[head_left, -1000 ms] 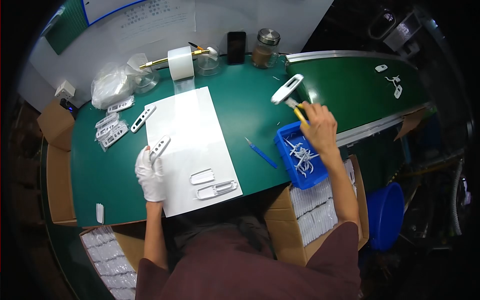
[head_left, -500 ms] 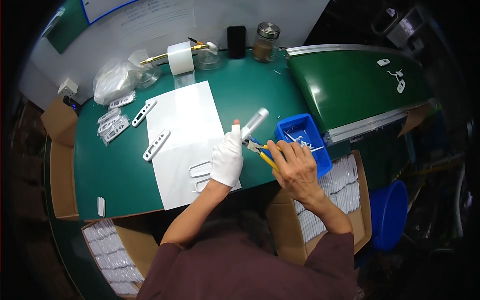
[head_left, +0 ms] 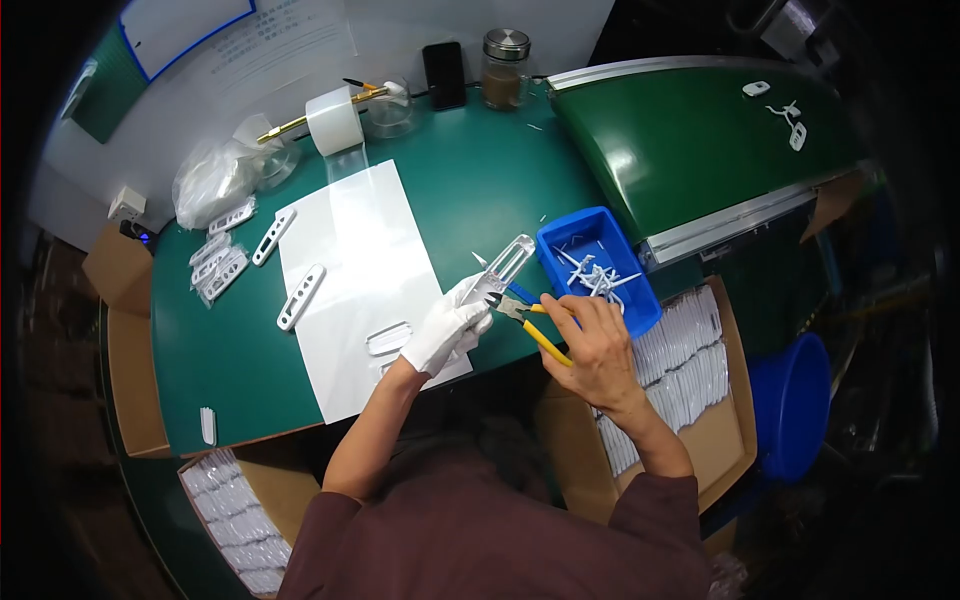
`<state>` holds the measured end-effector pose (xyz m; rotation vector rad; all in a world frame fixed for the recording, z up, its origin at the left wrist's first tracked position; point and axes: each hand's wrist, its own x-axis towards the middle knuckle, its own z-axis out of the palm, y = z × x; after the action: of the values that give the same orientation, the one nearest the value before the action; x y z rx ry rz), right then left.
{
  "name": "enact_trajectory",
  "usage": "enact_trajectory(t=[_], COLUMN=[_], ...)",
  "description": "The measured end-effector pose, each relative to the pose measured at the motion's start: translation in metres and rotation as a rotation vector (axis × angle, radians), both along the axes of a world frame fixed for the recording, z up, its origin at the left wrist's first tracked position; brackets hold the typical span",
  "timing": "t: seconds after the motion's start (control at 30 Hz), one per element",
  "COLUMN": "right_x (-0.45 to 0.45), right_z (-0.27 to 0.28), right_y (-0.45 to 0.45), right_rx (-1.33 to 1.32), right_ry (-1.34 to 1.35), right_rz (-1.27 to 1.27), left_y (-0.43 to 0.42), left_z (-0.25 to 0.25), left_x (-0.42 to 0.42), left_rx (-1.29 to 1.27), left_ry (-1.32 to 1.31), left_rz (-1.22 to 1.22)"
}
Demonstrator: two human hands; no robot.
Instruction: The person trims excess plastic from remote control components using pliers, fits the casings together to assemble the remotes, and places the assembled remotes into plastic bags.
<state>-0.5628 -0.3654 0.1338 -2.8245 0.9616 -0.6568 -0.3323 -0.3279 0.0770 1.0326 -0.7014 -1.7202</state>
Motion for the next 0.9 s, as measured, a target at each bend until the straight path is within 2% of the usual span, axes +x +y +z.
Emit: enact_trajectory(t=[0.5, 0.6, 0.67, 0.77, 0.9], right_x=[-0.019, -0.025, -0.029, -0.035, -0.049], right_z=[-0.008, -0.007, -0.005, -0.004, -0.012], right_y=[0.003, 0.005, 0.005, 0.001, -0.017], right_rx=[0.058, 0.067, 0.067, 0.087, 0.115], right_ry=[-0.036, 0.0, 0.026, 0.078, -0.052], right_rz=[-0.082, -0.097, -0.106, -0.128, -0.08], left_y=[-0.012, -0.017, -0.021, -0.027, -0.039], left_z=[0.014, 0.005, 0.001, 0.007, 0.024], left_x=[-0.032, -0.04, -0.046, -0.052, -0.062], left_rx=[-0.005, -0.048, -0.182, -0.193, -0.204], left_ry=[-0.05, -0.134, -0.271, -0.414, -0.369], left_rz=[-0.067, -0.077, -0.058, -0.072, -0.057])
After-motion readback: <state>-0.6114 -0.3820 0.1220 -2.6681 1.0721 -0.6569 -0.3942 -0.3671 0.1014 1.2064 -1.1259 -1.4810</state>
